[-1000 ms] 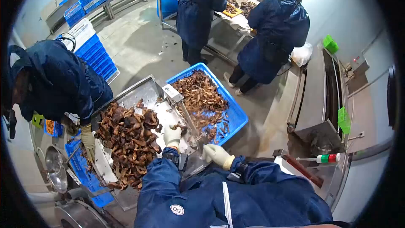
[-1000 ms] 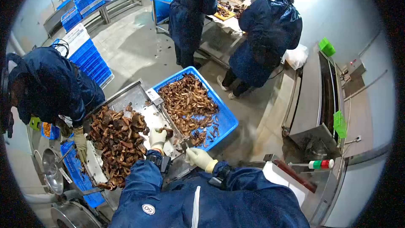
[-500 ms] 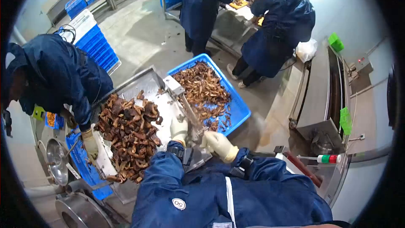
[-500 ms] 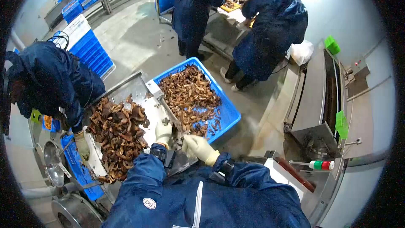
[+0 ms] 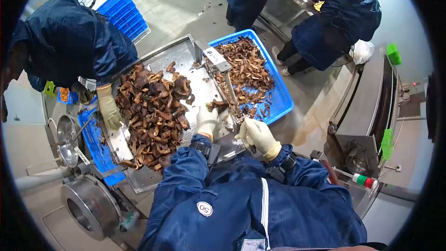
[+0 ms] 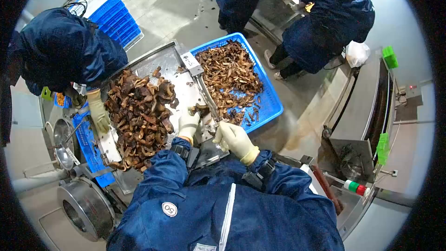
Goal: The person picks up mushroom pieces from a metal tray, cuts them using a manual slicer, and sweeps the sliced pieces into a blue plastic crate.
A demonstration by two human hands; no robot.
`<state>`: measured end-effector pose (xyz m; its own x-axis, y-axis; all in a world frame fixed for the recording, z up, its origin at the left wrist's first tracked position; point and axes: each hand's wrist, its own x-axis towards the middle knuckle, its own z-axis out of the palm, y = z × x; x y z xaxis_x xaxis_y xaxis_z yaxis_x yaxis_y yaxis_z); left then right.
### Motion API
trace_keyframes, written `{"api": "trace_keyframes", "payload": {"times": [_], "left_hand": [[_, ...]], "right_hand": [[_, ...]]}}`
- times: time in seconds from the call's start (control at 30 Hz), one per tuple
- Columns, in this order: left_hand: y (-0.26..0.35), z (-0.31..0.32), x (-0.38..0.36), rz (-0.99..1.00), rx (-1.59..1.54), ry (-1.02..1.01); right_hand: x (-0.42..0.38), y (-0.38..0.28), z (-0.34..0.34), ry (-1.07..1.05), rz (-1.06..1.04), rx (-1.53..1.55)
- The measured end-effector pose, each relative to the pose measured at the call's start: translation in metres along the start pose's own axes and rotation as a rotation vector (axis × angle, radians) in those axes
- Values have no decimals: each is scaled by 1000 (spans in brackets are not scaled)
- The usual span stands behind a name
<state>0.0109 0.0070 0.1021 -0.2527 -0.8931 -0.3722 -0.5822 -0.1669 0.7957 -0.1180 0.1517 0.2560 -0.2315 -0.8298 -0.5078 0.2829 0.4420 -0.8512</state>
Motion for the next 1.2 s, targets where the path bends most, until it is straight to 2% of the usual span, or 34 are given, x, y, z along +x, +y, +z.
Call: {"api": "trace_keyframes", "payload": {"times": [0.1,0.13,0.17,0.23,0.3,0.33,0.37,0.43,0.5,0.53,0.63,0.67,0.7,0.77,0.8,0.83,0.9,0.93,0.97,1.03,1.07,1.1,1.17,1.2], "left_hand": [[10,-7,-6,8,-70,-17],[-4,-1,3,54,-47,0],[-9,2,5,41,-78,-11],[-20,7,13,21,-136,-29],[-45,18,21,199,-72,54],[-24,10,15,191,-21,52],[-12,7,12,187,31,49],[-9,5,14,197,-32,14],[0,-2,12,257,-62,8],[-13,6,24,18,-66,-75],[-22,7,30,93,6,-83],[16,-8,8,216,113,37],[25,-11,7,148,120,-41],[15,-4,12,137,367,10],[21,-7,8,178,194,-19],[-6,4,24,7,-94,-135],[-2,-2,19,385,274,55],[-10,4,32,137,85,-86],[-24,7,38,133,71,-89],[-4,1,27,115,50,-106],[-4,4,23,255,308,13],[-2,5,21,316,331,31],[-28,12,37,157,21,-97],[-27,12,41,138,-8,-122]], "right_hand": [[3,68,-14,-60,-69,-68],[7,98,-24,-64,-1,-128],[7,106,-27,-99,-110,-188],[5,88,-17,-9,15,-157],[0,58,-8,26,-18,-4],[8,67,-9,47,-99,44],[-3,25,1,25,-97,89],[1,49,-2,18,-151,80],[3,98,-16,-12,-91,-44],[13,137,-24,38,-60,9],[-1,70,-10,46,9,-47],[-5,47,-4,44,-49,28],[-8,24,3,93,-67,80],[-6,29,5,154,-196,-40],[-8,43,0,100,-216,-55],[-8,63,-7,75,-56,-54],[1,103,-20,37,37,-70],[1,91,-19,22,47,-101],[-1,81,-16,39,3,-77],[-8,37,-3,76,-69,-24],[-8,29,3,118,-147,29],[-11,14,4,141,-181,-18],[-3,58,-6,128,-323,-154],[1,88,-14,78,-158,-107]]}}
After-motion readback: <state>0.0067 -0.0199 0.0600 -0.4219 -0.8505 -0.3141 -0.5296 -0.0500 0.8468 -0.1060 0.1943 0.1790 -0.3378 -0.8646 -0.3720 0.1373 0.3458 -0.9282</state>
